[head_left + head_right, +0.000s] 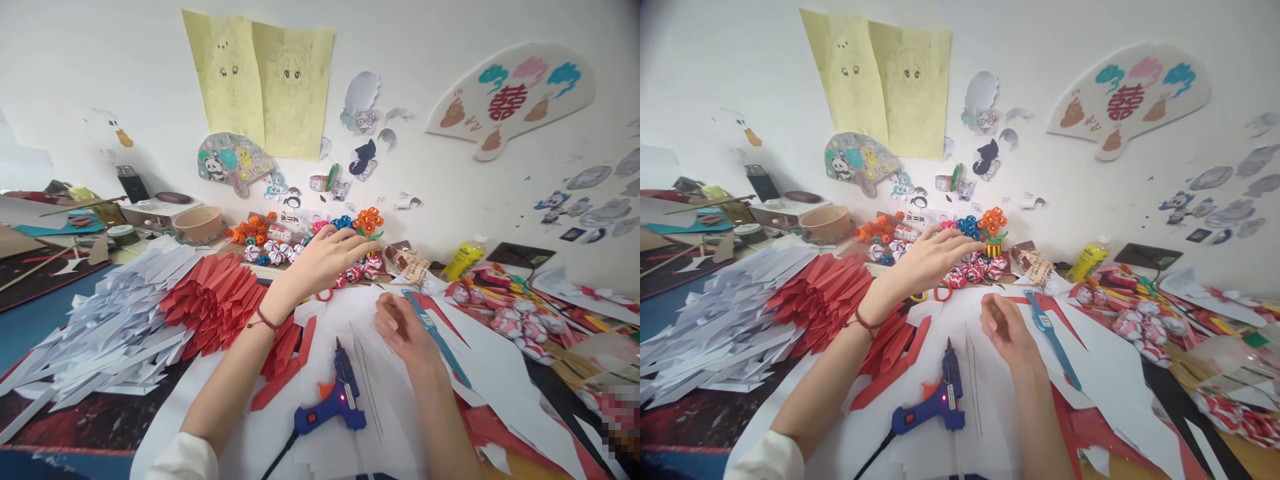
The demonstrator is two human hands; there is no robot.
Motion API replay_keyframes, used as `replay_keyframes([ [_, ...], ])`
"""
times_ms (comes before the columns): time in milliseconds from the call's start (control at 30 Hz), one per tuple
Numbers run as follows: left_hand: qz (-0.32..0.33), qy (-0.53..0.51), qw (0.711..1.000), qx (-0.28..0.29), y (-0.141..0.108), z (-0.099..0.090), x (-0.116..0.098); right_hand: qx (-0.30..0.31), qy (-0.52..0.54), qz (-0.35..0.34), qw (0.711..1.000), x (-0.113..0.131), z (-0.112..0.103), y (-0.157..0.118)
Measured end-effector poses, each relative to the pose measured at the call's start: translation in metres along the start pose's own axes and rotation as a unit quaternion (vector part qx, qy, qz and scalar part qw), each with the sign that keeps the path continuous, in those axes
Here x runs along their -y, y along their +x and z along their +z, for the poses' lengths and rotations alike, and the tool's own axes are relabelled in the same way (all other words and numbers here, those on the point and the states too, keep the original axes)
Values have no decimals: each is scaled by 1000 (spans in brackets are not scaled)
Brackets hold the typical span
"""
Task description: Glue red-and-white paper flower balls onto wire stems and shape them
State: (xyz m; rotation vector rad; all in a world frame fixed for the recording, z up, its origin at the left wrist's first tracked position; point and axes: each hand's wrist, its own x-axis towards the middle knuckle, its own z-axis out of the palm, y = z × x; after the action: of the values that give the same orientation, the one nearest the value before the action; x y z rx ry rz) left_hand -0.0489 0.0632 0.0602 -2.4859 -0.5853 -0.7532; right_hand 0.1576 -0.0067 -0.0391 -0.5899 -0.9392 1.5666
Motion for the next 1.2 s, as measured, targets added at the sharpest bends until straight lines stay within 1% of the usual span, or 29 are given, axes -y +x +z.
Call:
replay_keyframes([
  [100,5,23,1000,-11,2,-5,-3,-35,-33,-18,999,-1,2,3],
  [167,9,36,999,-9,3,-7,-4,-75,-3,-29,997,-2,2,5],
  [233,14,41,999,-4,3,-8,-6,-102,53,-34,993,-5,3,8],
  [300,14,33,999,2,3,-9,-7,-106,97,-31,989,-7,3,11],
  [367,3,10,1000,-1,3,-10,-8,-99,117,-28,988,-8,4,12],
  [433,-31,-25,999,-17,4,-10,-7,-93,136,-31,986,-9,6,13],
  [467,-57,-48,997,-32,4,-8,-7,-91,144,-34,985,-10,6,13],
  [533,-128,-104,984,-65,4,-2,-3,-87,157,-42,983,-11,7,13],
  [567,-166,-138,973,-79,3,3,0,-85,163,-46,982,-11,7,12],
  [633,-231,-220,943,-94,1,14,6,-82,173,-54,980,-11,7,12],
  [667,-254,-269,925,-89,-1,19,9,-80,178,-58,979,-11,7,12],
  [700,-269,-324,904,-72,-3,23,12,-78,183,-62,978,-10,8,11],
  [767,-267,-431,862,-12,-5,28,14,-75,193,-69,976,-10,10,11],
  [833,-235,-500,832,48,-4,28,11,-70,201,-75,974,-11,13,10],
  [900,-207,-546,808,75,1,27,0,-67,208,-79,973,-12,17,10],
  [933,-203,-571,792,72,5,26,-8,-68,212,-80,972,-13,19,10],
  [1000,-202,-628,750,60,12,26,-24,-73,217,-83,970,-15,22,10],
  [1033,-212,-654,725,48,15,26,-33,-77,214,-86,970,-16,24,10],
  [1100,-250,-703,666,32,19,28,-48,-84,192,-99,973,-18,26,10],
  [1167,-289,-745,600,29,20,29,-58,-93,157,-111,977,-19,27,9],
  [1200,-302,-760,576,28,20,29,-62,-98,144,-113,978,-19,27,9],
])
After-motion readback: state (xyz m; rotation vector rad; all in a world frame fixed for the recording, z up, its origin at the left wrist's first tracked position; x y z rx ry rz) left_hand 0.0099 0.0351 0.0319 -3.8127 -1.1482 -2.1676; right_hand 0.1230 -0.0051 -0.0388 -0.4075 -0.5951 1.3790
